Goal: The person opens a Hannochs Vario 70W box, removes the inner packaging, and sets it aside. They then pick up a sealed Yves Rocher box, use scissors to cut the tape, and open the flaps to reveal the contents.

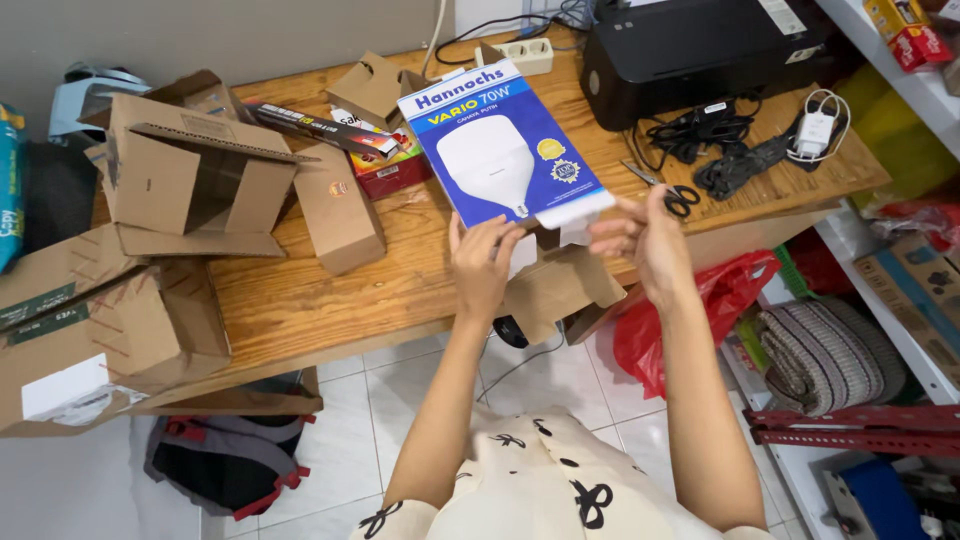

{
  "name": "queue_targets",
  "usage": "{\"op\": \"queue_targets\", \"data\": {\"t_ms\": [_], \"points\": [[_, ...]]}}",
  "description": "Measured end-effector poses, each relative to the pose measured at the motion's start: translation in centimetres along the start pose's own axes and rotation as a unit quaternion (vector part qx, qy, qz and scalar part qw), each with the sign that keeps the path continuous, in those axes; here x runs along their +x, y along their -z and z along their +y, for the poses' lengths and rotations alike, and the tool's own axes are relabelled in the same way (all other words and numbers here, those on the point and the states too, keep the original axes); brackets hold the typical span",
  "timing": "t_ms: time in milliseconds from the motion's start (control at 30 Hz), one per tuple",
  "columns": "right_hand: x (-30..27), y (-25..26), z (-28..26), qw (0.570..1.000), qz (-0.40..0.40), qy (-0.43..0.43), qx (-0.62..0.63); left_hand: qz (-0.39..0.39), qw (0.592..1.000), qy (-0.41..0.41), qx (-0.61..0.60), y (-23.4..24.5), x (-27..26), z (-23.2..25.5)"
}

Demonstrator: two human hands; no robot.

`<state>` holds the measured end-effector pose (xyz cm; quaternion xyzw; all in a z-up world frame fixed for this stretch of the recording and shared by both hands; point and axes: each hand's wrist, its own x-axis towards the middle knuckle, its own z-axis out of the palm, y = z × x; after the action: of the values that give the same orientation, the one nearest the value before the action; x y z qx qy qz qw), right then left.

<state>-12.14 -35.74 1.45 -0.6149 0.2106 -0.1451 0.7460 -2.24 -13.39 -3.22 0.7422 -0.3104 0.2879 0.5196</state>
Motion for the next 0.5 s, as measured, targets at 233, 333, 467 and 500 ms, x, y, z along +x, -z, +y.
{"op": "queue_targets", "data": {"t_ms": [233, 333, 467, 500], "points": [[2.2, -2.1, 5.4, 0.950, 0.148, 0.175, -0.211, 0.009, 0.995, 0.086, -0.054, 0.2, 1.2, 1.4], [2.1, -5.0, 7.8, 0.872, 0.176, 0.308, -0.338, 0.006, 0.995, 0.086, -0.047, 0.3, 1.3, 1.2], [2.1, -6.6, 7.6, 0.853, 0.197, 0.306, -0.374, 0.020, 0.996, 0.068, -0.046, 0.5, 1.2, 1.0], [2.1, -6.4, 7.3, 0.849, 0.198, 0.305, -0.384, 0.022, 0.997, 0.063, -0.050, 0.6, 1.1, 1.0]]}}
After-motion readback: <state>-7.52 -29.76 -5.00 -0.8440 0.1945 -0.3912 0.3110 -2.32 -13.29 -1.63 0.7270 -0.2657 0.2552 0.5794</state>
